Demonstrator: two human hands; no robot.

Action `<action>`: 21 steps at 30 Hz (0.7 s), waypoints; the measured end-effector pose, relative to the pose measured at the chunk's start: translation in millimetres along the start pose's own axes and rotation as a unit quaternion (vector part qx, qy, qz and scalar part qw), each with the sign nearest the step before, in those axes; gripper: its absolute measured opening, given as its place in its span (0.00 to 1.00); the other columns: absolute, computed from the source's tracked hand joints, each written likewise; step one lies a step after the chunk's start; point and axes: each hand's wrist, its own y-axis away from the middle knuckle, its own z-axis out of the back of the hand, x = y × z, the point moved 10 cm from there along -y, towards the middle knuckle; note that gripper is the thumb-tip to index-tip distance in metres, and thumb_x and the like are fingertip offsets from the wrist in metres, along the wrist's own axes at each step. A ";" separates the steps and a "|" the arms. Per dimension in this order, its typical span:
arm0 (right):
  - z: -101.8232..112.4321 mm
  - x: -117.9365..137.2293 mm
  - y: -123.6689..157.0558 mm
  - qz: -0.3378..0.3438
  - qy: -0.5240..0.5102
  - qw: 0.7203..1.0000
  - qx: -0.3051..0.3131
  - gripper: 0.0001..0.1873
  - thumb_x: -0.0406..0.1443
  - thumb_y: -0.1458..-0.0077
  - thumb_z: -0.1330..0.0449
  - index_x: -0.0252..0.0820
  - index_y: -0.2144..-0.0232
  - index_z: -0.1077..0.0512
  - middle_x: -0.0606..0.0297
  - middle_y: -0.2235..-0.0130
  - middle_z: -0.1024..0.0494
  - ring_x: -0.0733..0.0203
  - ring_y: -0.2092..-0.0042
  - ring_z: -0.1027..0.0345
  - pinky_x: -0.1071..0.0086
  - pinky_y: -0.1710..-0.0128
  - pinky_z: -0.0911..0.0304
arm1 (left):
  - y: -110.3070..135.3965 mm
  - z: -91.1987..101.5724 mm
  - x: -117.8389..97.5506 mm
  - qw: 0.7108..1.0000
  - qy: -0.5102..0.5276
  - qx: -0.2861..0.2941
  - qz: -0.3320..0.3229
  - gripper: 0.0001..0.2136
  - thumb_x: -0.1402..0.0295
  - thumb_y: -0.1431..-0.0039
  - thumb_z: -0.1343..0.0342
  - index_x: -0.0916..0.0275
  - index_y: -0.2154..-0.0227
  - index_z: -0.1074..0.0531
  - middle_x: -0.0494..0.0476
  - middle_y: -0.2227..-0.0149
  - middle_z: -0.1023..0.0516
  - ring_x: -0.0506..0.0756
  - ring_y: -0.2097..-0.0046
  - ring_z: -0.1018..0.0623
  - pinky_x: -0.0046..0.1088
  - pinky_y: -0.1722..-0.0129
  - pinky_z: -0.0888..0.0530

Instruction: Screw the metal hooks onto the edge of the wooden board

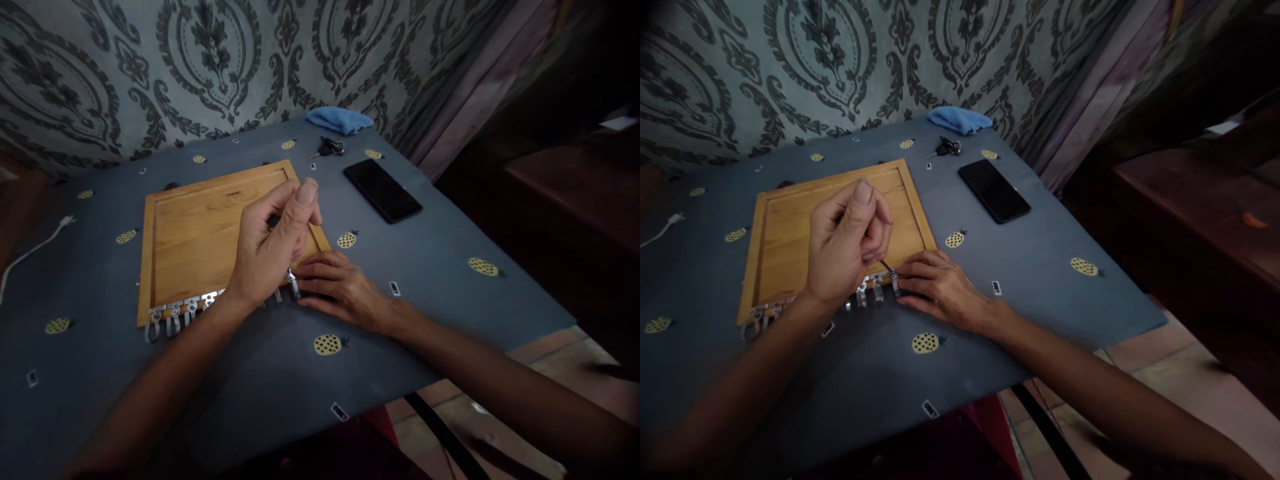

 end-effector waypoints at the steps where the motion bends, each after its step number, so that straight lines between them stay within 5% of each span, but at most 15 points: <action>1: 0.0 -0.2 0.2 -0.001 -0.002 1.000 0.001 0.13 0.40 0.34 0.40 0.38 0.54 0.22 0.57 0.52 0.17 0.52 0.48 0.26 0.53 0.49 0.29 | 0.7 -0.8 0.9 1.000 0.001 0.003 0.002 0.20 0.49 0.37 0.43 0.58 0.76 0.32 0.44 0.84 0.43 0.46 0.83 0.44 0.28 0.84 0.47; 21: -0.2 0.3 0.0 -0.003 0.006 1.000 0.000 0.14 0.41 0.33 0.42 0.40 0.55 0.21 0.58 0.54 0.17 0.51 0.48 0.26 0.52 0.47 0.30 | 5.6 -14.2 3.0 0.998 -0.011 0.054 0.021 0.20 0.49 0.35 0.45 0.58 0.75 0.33 0.45 0.84 0.43 0.47 0.81 0.42 0.27 0.82 0.41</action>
